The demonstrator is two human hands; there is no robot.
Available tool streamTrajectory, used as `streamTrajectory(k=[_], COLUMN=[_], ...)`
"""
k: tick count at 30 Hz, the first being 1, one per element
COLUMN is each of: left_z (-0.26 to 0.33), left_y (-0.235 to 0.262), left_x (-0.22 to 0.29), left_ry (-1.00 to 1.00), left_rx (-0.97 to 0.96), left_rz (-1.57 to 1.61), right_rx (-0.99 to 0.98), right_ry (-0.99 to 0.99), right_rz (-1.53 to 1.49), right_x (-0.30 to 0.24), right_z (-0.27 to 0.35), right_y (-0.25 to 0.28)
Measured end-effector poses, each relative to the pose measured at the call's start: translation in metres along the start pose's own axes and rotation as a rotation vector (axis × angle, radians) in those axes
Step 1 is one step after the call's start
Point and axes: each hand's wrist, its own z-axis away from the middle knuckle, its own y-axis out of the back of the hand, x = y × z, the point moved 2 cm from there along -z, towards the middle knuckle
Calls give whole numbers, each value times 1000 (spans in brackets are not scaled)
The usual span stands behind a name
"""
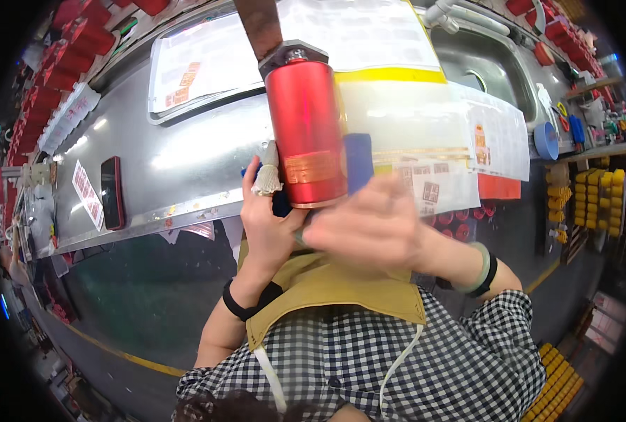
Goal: Applying gold labels to red canisters/bottles on a factory production line.
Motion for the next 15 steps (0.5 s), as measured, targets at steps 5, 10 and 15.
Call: streamTrajectory(k=[5, 10, 15], left_z=[3, 5, 0], left_y=[9, 10, 9], left_x=[15, 18, 23], left_ry=[-156, -120, -71], left_rx=[-11, 32, 67], left_rz=[-170, -141, -49], right_rx=[26, 22, 180], right_ry=[-71, -215, -181], right_rz=[67, 46, 223], right_x=[12, 33, 56], right_z=[5, -25, -49], right_y=[-11, -10, 5])
